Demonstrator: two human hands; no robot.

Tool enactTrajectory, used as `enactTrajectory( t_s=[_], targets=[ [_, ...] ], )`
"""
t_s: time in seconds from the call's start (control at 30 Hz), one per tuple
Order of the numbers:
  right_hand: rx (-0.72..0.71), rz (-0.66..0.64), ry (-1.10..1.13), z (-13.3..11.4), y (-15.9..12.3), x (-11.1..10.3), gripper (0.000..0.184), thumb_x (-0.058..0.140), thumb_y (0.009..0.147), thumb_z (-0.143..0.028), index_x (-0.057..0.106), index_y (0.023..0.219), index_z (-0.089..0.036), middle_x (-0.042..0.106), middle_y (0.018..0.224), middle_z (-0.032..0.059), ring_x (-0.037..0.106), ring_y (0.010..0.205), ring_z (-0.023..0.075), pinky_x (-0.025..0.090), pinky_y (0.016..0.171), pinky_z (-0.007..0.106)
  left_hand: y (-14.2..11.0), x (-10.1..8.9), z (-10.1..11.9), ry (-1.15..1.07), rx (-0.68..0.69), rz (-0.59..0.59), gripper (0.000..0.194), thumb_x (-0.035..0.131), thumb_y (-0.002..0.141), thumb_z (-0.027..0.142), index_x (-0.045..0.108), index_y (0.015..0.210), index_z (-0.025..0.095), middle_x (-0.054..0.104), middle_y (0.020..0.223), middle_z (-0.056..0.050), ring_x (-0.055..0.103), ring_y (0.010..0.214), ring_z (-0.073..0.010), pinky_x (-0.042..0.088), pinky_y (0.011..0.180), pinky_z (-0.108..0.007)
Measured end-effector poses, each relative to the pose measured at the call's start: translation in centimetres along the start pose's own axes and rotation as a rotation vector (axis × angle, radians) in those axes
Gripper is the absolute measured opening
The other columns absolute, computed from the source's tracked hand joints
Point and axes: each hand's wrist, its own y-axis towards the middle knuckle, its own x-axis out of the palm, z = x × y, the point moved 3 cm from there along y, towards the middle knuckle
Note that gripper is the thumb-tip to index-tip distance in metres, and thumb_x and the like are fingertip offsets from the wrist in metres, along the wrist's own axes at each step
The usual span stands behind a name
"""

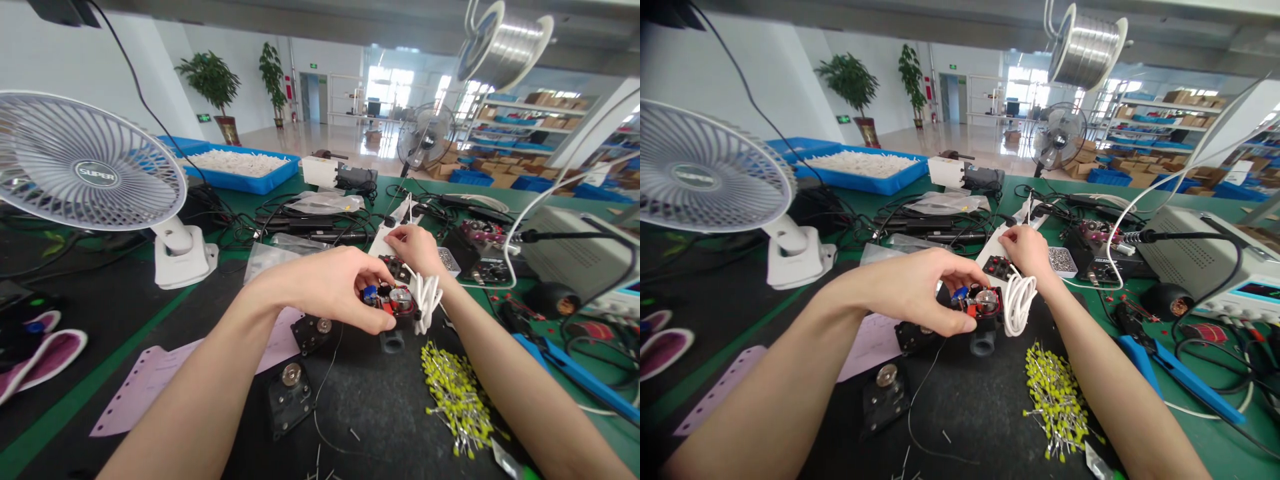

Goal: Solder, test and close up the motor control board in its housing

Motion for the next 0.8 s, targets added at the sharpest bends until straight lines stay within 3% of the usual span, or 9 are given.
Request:
enactTrajectory(
  t_s=[0.3,0.67,0.8],
  targets=[
    [0.008,-0.007,0.005,0.0,0.1,0.1,0.026,0.068,0.106,-0.04,0.071,0.112,-0.015,0.07,0.11,0.0068,0.069,0.1,0.0205,0.059,0.096,0.042,-0.1,0.0,0.3,0.1,0.022,0.041,0.046,0.08,0.081,0.042,0.077,0.125,0.028,0.078,0.093,0.003,0.063,0.073,-0.0163,0.043,0.066,-0.026],
    [0.004,-0.009,0.01,0.3,0.1,0.2,0.027,0.067,0.107,-0.041,0.071,0.113,-0.015,0.07,0.11,0.0069,0.069,0.1,0.0204,0.059,0.096,0.042,0.0,0.4,0.0,0.072,0.0,0.029,0.046,0.081,0.079,0.041,0.076,0.122,0.026,0.077,0.089,0.001,0.065,0.07,-0.0174,0.044,0.065,-0.027],
    [-0.007,-0.002,0.018,0.3,0.1,0.3,0.027,0.066,0.107,-0.041,0.07,0.113,-0.015,0.07,0.11,0.0069,0.069,0.1,0.0204,0.059,0.096,0.042,-0.3,0.5,1.1,0.165,0.029,0.06,0.041,0.083,0.075,0.04,0.078,0.114,0.026,0.075,0.083,0.003,0.061,0.065,-0.0164,0.04,0.06,-0.028]
  ],
)
